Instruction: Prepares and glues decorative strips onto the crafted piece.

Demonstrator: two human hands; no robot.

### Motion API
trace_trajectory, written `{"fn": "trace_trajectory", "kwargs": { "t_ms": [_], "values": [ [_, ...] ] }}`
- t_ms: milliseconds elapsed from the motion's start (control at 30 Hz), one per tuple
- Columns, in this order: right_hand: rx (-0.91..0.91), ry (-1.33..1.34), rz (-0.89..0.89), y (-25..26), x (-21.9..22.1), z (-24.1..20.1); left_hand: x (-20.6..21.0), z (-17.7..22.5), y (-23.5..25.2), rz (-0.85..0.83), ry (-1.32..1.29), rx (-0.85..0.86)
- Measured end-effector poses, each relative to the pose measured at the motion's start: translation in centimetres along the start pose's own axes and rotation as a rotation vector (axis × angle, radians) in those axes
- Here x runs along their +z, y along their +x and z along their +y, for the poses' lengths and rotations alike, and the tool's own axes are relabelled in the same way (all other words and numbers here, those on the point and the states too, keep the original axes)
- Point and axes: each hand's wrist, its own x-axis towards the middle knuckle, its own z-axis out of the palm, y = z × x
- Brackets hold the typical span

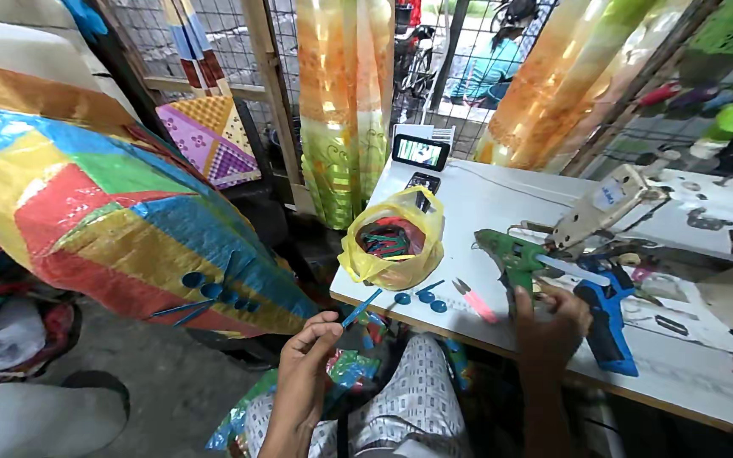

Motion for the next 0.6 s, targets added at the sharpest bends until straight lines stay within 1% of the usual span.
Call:
{"fn": "trace_trajectory", "kwargs": {
  "t_ms": [100, 167, 233, 367, 467, 533, 600],
  "values": [
    [-0.200, 0.274, -0.144, -1.9, -0.8, -3.1, -0.2, -0.3, 0.5, -0.103, -0.099, -0.147],
    [-0.350, 0.419, -0.216, -1.7, -0.3, -5.2, 0.1, -0.4, 0.6, -0.145, -0.122, -0.203],
    [-0.470, 0.470, -0.228, -1.1, 0.5, -7.4, 0.3, -0.3, 0.4, -0.154, -0.136, -0.206],
    [-0.721, 0.494, -0.158, -0.9, 3.0, -10.4, -0.7, 0.4, -0.2, -0.152, -0.223, -0.235],
    [-0.781, 0.582, -0.171, -1.2, 4.6, -12.1, -1.7, 1.1, -0.7, -0.129, -0.264, -0.256],
    [-0.775, 0.673, -0.236, -1.4, 5.3, -13.0, -2.3, 1.7, -1.0, -0.103, -0.271, -0.252],
    [-0.737, 0.763, -0.348, -1.5, 6.0, -13.7, -3.0, 2.1, -1.2, -0.080, -0.265, -0.242]
  ]
}}
